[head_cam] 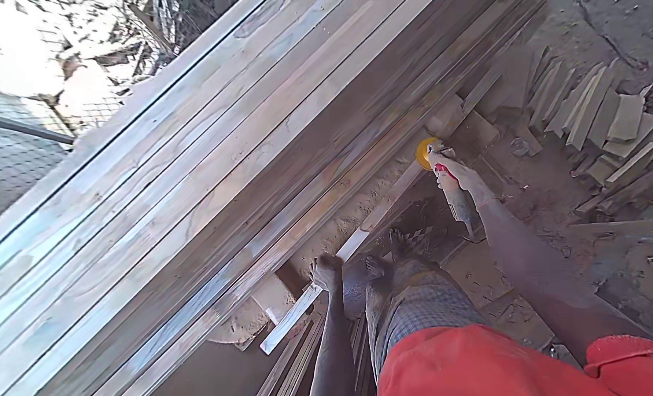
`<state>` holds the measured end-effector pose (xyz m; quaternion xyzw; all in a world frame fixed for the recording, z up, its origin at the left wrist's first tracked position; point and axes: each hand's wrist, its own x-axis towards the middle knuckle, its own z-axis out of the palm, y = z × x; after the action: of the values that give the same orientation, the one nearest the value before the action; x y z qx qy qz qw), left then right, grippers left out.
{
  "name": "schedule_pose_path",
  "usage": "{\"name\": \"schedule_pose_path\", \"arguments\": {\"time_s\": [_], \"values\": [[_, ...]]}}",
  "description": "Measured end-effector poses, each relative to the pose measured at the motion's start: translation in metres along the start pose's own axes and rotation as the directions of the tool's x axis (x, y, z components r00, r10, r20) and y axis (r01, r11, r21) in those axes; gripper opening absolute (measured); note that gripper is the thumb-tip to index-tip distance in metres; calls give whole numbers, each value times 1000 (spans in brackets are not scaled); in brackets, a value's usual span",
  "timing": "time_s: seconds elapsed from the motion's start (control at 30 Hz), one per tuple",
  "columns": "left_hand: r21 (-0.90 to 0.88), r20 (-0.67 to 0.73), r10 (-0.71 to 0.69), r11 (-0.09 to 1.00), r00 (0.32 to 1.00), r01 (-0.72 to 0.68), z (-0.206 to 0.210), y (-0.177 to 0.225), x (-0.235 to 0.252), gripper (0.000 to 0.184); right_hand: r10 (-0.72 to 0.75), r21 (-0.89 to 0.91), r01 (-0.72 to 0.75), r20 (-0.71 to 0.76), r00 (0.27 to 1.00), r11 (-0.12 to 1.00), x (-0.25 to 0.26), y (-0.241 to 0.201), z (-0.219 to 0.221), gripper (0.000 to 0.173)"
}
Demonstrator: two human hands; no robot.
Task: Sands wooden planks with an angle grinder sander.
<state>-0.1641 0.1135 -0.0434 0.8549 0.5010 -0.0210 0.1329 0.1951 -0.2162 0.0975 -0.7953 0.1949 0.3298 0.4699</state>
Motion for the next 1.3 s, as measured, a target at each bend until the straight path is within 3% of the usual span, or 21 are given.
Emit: {"name": "schedule_pose_path", "arguments": {"time_s": [0.13, 0.27, 0.33, 0.4, 0.5, 0.57, 0.67, 0.83, 0.97, 1.13, 1.2, 1.3], "values": [[-17, -11, 30, 999, 1000, -30, -2, -2, 0, 46, -13, -218, 74, 267, 964, 973, -82, 18, 98, 56], [-20, -7, 24, 1000, 1000, -24, -5, -16, -2, 46, -76, -474, 314, 456, 887, 823, -86, 47, 169, 68], [-12, 1, 9, 1000, 1000, -9, -9, -40, -8, 45, -64, -517, 340, 477, 876, 785, -89, 47, 174, 69], [-21, -37, 9, 1000, 999, -10, -11, -78, -15, 43, -78, -467, 303, 441, 894, 831, -79, 51, 163, 66], [-94, -53, -20, 995, 998, 14, -17, -128, -27, 40, -48, -250, 136, 327, 944, 959, -56, 48, 121, 61], [-64, -44, -44, 997, 998, 41, -21, -131, -31, 43, -48, -121, 78, 234, 971, 990, -41, 37, 87, 59], [-26, -18, -2, 1000, 1000, 1, -15, -71, -38, 47, -29, -49, 35, 133, 991, 998, -23, 2, 34, 58], [-90, 54, 45, 995, 998, -40, -1, 113, -32, 46, -32, 125, 29, 16, 999, 992, 31, -42, -49, 56], [-128, 36, 128, 984, 991, -122, 24, 222, -29, 40, -43, 162, 56, -81, 996, 985, 79, -73, -115, 57], [53, 163, 102, 992, 981, -112, 36, 279, -28, 49, 15, 223, 15, -132, 991, 975, 169, -101, -202, 68], [114, 236, 68, 989, 969, -97, 34, 283, -29, 55, 30, 228, 13, -183, 983, 973, 182, -111, -231, 78], [191, 363, -18, 980, 932, -56, 23, 289, -28, 62, 34, 233, 15, -207, 978, 972, 183, -113, -246, 74]]}}
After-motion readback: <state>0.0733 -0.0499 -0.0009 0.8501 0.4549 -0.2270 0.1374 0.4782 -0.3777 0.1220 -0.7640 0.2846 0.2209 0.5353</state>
